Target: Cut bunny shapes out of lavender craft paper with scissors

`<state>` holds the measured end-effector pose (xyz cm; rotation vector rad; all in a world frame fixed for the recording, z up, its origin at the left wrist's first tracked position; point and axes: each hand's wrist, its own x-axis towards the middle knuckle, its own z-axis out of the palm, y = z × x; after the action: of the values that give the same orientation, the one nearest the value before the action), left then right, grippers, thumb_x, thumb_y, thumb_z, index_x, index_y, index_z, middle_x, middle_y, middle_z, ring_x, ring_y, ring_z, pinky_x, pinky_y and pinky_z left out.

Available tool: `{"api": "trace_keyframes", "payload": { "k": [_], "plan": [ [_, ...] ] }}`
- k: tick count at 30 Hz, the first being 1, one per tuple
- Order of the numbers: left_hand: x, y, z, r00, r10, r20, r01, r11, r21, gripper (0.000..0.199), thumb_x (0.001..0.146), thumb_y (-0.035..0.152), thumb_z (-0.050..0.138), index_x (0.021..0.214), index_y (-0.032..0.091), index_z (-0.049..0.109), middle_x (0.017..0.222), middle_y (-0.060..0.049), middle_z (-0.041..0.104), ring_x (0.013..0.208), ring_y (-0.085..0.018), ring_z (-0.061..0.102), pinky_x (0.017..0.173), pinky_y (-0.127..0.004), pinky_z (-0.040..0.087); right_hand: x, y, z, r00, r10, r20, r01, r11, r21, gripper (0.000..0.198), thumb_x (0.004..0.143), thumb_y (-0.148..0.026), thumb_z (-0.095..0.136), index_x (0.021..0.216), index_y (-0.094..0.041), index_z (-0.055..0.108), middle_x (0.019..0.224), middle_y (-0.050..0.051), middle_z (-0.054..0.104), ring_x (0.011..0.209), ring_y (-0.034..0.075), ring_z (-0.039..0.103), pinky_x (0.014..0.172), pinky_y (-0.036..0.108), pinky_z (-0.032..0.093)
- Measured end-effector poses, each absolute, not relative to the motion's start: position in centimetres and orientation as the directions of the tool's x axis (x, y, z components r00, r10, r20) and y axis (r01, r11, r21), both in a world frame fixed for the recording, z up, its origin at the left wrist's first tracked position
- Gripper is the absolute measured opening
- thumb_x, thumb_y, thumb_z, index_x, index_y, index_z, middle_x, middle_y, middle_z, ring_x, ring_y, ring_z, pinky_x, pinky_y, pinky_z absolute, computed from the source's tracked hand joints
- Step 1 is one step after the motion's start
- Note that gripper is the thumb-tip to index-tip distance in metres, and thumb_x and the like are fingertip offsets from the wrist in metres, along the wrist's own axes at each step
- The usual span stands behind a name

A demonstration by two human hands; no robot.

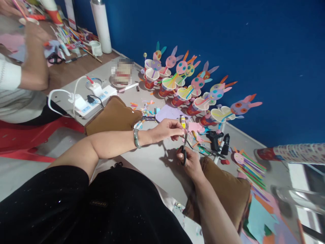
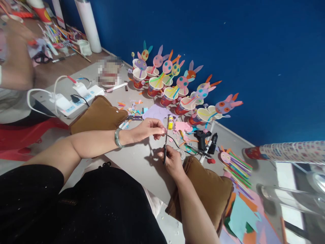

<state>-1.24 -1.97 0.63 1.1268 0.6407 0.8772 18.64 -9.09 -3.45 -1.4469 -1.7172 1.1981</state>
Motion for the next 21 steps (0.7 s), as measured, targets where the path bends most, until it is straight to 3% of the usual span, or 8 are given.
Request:
{"api": "trace_keyframes", "payload": {
  "k": [21],
  "plan": [
    [-1.19, -2.07, 0.62, 0.535, 0.845, -0.024, -0.256, 0.189, 0.948, 0.014, 0.082, 0.02, 0.065, 0.073, 0.012, 0.057, 0.06, 0.003, 0.057, 0.055, -0.004, 0.053, 0.057, -0.02, 0.041, 18.64, -9.13, -3.46, -0.229, 0.964, -0.132, 0.433, -0.02, -0.901, 0.058, 0.073, -0.077, 0.065, 0.068, -0.021, 0.054, 0.059, -0.002, 0.046, 0.053, 0.013, 0.043, 0.046, 0.027, 0.041]
  ]
}}
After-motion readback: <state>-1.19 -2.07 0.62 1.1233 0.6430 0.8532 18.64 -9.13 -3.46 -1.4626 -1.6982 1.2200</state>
